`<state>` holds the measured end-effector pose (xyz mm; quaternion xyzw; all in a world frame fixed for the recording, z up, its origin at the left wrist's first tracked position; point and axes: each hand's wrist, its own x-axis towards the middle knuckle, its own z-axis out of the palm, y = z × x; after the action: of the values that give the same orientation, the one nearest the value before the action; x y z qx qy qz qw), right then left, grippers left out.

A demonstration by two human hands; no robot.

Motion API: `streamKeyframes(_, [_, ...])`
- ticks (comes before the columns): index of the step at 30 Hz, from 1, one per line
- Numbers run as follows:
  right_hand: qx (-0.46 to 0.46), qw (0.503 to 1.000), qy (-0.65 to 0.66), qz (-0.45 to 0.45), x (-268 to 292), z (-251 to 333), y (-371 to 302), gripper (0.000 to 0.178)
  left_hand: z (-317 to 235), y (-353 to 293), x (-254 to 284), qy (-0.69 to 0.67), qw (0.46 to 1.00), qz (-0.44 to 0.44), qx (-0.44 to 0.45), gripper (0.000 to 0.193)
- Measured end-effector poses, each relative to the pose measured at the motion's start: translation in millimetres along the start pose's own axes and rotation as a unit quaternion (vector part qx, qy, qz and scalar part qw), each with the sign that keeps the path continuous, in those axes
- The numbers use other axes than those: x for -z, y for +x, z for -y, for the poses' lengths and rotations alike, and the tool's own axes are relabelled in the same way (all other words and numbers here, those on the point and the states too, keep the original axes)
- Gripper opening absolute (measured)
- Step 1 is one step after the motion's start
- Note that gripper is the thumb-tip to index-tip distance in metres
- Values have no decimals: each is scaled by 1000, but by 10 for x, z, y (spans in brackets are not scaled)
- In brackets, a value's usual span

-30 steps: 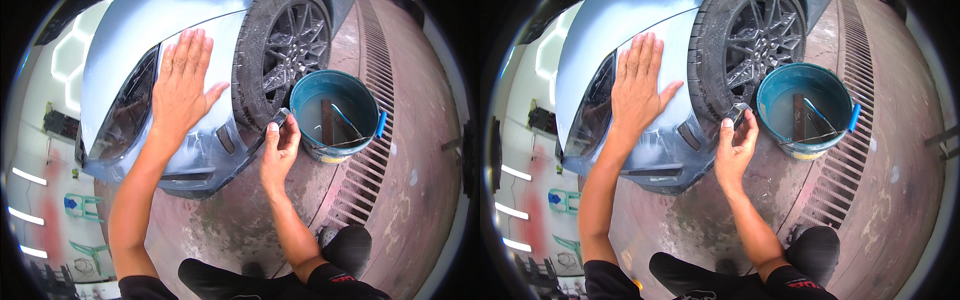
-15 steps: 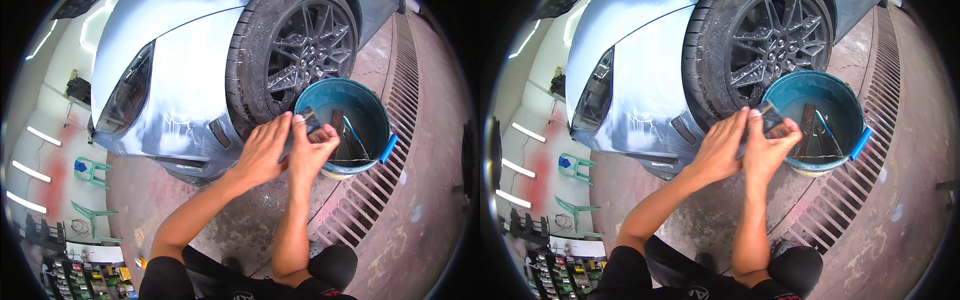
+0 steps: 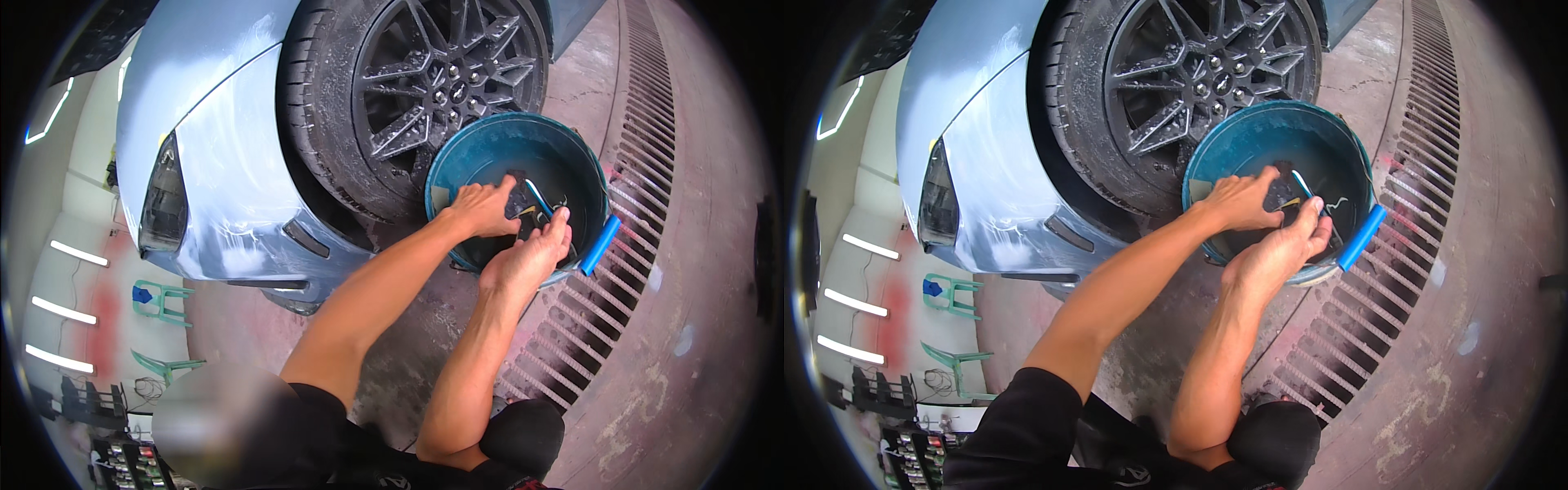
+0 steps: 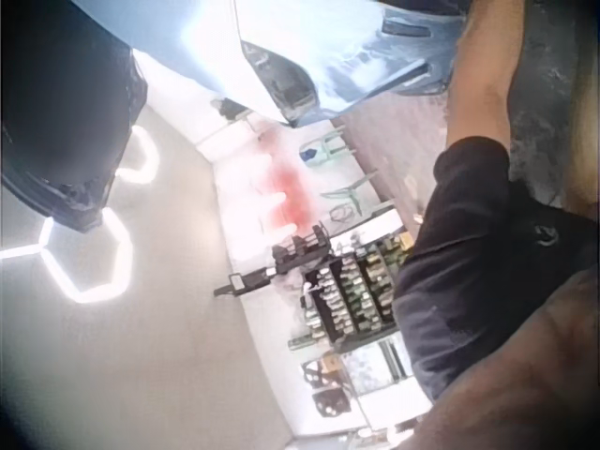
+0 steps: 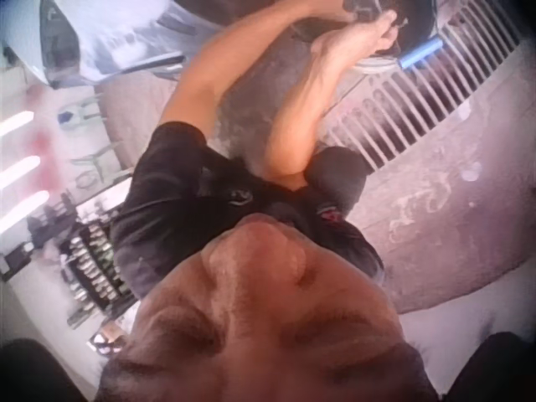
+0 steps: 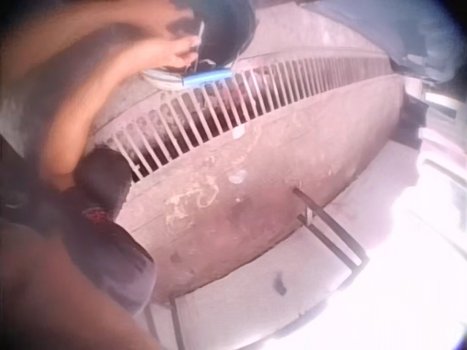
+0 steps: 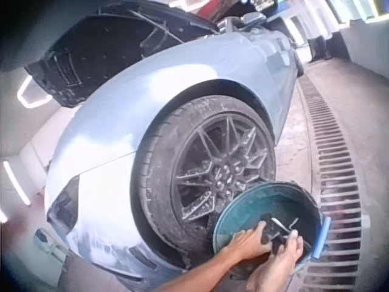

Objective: The person sands the front bumper of a silver car using a sanding block and water. They repeatedly rub the sanding block over the bumper surface, dip it into a bucket of water, and continue sanding different sections of the bumper.

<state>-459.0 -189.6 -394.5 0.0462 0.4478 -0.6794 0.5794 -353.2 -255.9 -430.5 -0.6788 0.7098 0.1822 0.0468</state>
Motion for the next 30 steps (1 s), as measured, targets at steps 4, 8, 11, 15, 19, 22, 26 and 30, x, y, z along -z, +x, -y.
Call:
streamKeyframes(4, [-10,1000,0,9,36,-151,4,89,264,380,-315,-81,987,112,80,97])
streamKeyframes(8, [5,1000,-23,20,117,-298,16,87,465,299,-341,-31,973,211,91,86])
streamKeyframes(11, [76,995,-63,-6,78,-185,95,67,74,137,267,72,978,195,13,73])
streamKeyframes(15, [101,985,-100,97,23,-273,-66,59,312,-962,860,143,979,-105,-97,56])
streamKeyframes(19, [162,920,-241,265,-93,-499,-235,49,607,-2284,1439,252,914,-284,-142,61])
streamKeyframes(22, [184,833,-424,305,-165,-840,-419,61,1049,-2956,1893,405,854,-318,-74,73])
streamKeyframes(26, [217,730,-592,264,-397,-998,-542,68,1459,-3336,2268,519,778,-353,-44,81])
streamKeyframes(30, [161,726,-608,279,-361,-959,-478,69,1738,-3617,1739,522,786,-321,-76,87])
